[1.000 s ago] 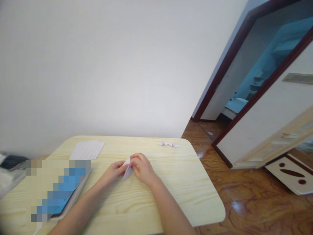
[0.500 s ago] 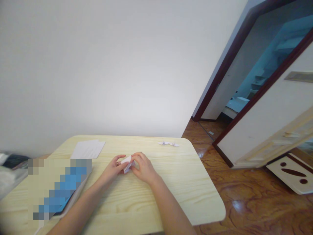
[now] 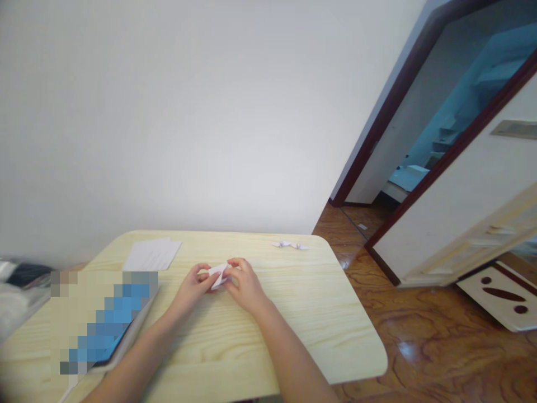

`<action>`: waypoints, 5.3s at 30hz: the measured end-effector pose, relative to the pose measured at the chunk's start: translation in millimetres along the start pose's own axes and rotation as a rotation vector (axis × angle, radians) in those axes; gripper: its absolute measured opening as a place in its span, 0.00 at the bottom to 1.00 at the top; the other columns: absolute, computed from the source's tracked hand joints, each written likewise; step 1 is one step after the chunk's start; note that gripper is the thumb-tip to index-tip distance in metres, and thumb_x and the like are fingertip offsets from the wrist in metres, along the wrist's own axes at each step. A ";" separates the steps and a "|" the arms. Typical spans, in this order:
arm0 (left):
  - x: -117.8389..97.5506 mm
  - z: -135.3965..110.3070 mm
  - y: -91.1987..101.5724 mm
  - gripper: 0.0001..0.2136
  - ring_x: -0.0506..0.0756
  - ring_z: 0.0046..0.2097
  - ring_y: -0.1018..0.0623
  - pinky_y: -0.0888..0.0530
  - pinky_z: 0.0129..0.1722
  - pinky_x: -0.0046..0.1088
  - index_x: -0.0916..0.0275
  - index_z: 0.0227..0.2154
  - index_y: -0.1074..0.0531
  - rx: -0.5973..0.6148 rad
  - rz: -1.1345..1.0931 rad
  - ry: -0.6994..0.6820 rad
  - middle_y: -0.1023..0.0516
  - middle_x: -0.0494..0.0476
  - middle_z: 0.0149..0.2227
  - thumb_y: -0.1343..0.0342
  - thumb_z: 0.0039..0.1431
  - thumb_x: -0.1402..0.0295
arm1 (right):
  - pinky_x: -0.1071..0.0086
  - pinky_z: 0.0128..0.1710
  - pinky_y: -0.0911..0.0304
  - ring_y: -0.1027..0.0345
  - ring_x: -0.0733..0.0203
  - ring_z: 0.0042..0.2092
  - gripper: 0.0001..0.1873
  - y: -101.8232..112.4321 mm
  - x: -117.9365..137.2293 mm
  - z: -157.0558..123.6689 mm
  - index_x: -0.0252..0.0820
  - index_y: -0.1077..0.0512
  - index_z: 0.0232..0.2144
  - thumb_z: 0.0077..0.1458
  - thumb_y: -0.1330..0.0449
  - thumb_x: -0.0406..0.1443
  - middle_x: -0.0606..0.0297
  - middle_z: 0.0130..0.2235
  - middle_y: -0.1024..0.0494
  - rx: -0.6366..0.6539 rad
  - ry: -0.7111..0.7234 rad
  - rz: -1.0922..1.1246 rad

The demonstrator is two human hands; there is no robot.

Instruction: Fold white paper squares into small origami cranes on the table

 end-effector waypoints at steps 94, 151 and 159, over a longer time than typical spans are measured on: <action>23.0 11.9 17.1 0.18 0.58 0.48 0.28 0.34 0.50 0.37 0.63 0.46 0.33 0.068 0.901 -0.478 0.26 0.61 0.46 0.48 0.49 0.70 | 0.71 0.41 0.43 0.39 0.61 0.42 0.14 -11.4 -14.3 5.2 0.42 0.31 0.39 0.48 0.48 0.28 0.61 0.39 0.32 0.297 -0.166 -0.434; 19.0 1.2 -7.2 0.14 0.57 0.44 0.27 0.30 0.45 0.36 0.63 0.44 0.29 0.137 1.183 -0.748 0.26 0.63 0.43 0.53 0.58 0.66 | 0.67 0.48 0.42 0.35 0.61 0.44 0.19 13.8 -18.5 -4.7 0.35 0.30 0.41 0.46 0.50 0.22 0.57 0.42 0.27 0.235 -0.132 -0.237; 27.5 5.0 -9.8 0.13 0.59 0.48 0.28 0.31 0.48 0.41 0.63 0.40 0.26 0.113 1.206 -0.775 0.26 0.64 0.45 0.53 0.58 0.66 | 0.69 0.49 0.44 0.36 0.62 0.45 0.19 11.4 -14.7 -6.2 0.34 0.28 0.41 0.47 0.50 0.23 0.56 0.43 0.27 0.307 -0.096 -0.304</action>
Point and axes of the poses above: each hand's wrist, its own z-axis towards the middle knuckle, its own y-axis out of the back of the hand, x = y × z, the point moved 2 cm from there along z, towards the middle knuckle
